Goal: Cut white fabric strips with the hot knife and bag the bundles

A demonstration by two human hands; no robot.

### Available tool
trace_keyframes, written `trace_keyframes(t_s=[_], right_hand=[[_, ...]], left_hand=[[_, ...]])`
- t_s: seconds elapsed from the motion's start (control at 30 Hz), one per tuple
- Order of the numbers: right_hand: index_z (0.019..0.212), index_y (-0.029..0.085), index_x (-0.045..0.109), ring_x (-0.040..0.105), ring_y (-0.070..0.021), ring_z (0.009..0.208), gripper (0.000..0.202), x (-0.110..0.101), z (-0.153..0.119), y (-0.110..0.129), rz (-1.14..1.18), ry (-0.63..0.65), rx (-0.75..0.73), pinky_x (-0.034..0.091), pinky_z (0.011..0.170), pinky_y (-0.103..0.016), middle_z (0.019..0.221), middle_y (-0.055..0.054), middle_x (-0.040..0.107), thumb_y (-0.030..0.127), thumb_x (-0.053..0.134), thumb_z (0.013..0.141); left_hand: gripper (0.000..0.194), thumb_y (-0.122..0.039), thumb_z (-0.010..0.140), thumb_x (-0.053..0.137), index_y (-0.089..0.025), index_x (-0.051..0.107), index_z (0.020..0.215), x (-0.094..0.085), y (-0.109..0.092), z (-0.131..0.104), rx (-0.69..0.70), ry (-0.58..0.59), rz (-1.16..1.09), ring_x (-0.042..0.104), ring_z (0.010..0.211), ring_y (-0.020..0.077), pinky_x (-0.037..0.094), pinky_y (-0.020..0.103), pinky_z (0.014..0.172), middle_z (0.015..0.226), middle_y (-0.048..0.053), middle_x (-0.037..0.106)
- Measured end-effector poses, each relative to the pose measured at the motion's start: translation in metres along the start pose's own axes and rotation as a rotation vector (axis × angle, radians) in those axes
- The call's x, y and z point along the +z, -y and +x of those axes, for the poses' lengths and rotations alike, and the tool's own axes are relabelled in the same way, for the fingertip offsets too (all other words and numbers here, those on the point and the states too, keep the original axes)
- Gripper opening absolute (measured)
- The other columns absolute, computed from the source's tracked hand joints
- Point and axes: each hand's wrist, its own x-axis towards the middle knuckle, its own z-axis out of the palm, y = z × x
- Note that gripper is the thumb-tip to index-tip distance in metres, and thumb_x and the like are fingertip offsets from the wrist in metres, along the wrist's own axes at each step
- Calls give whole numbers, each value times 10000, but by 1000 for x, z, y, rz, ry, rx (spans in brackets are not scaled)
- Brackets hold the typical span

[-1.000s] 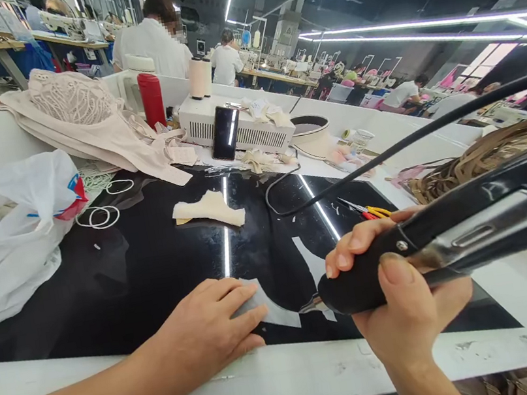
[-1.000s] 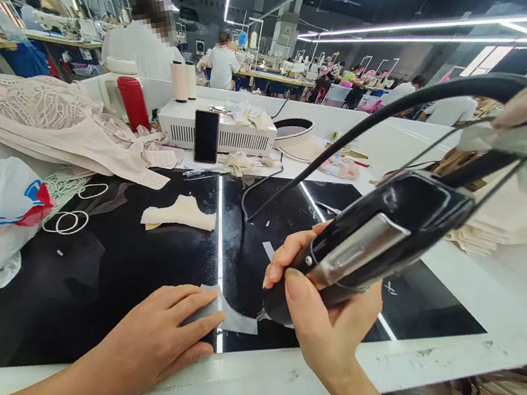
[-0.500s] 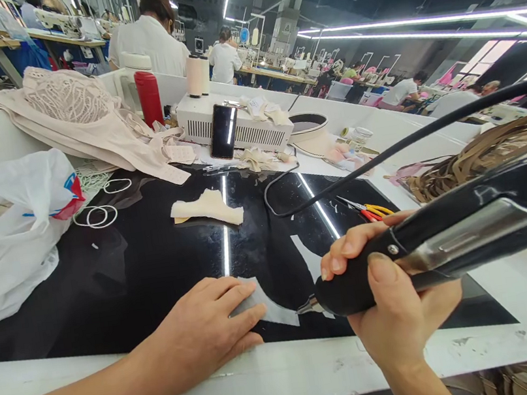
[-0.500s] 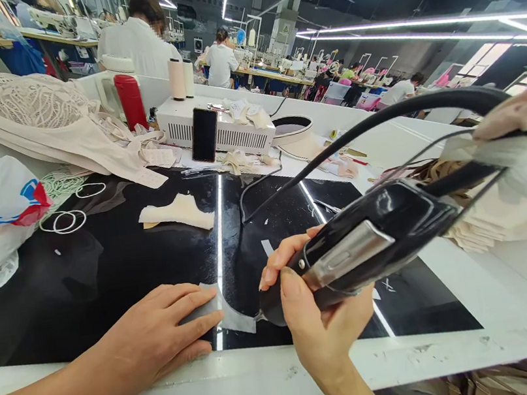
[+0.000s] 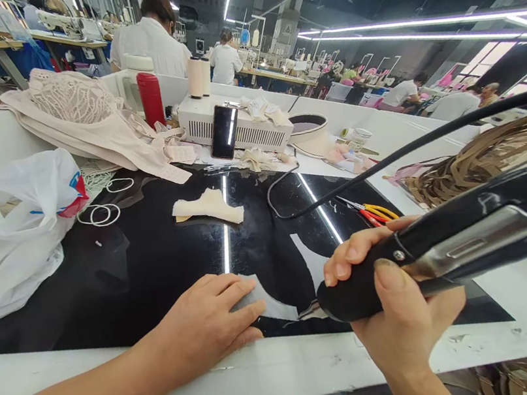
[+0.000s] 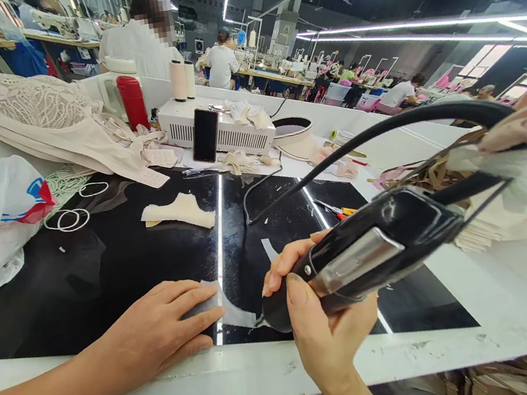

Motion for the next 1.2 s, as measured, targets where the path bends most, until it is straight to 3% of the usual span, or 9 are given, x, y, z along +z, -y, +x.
trace_keyframes(t_s=[0.23, 0.43, 0.6, 0.8, 1.0, 1.2], right_hand=[[1062, 229, 580, 584, -131, 546, 329, 9, 8, 6, 79, -49, -12, 528, 459, -272, 747, 34, 624, 263, 770, 795], [1045, 221, 582, 583, -137, 540, 327, 39, 7, 4, 163, -19, 7, 521, 449, -284, 737, 33, 628, 271, 780, 789], [1089, 233, 566, 598, -140, 563, 327, 65, 0, -8, 225, 60, 24, 537, 477, -302, 780, 30, 634, 263, 758, 826], [1085, 233, 547, 595, -131, 551, 311, 86, -4, -19, 231, 92, 16, 539, 488, -303, 795, 36, 631, 255, 740, 842], [1072, 228, 562, 592, -138, 552, 324, 91, -3, -23, 239, 74, 7, 536, 483, -311, 788, 32, 641, 246, 763, 819], [1088, 223, 559, 595, -134, 561, 329, 93, -5, -24, 248, 70, -9, 525, 477, -299, 798, 33, 642, 246, 761, 830]], left_hand=[[277, -330, 1039, 499, -230, 625, 1264, -4, 1, -1, -61, 7, -158, 622, 1165, 229, 525, 371, 943, 1330, 74, 636], [280, -255, 1060, 451, -247, 621, 1281, -36, 17, 2, -341, -41, -398, 592, 1200, 143, 471, 294, 1050, 1297, 11, 659], [214, -253, 1038, 502, -227, 661, 1178, -52, 26, -24, -442, -6, -339, 623, 1061, 157, 499, 301, 950, 1132, 13, 694], [263, -275, 902, 724, -251, 673, 1159, -42, 13, -48, -517, 81, -363, 577, 1125, 196, 470, 346, 987, 1188, 24, 633], [144, -236, 895, 722, -257, 656, 1022, -30, 7, -45, -529, 60, -365, 543, 1204, 208, 416, 381, 1012, 1208, -4, 620], [119, -195, 886, 722, -247, 632, 942, -30, 6, -44, -537, 49, -400, 553, 1194, 198, 410, 374, 995, 1179, -24, 636]])
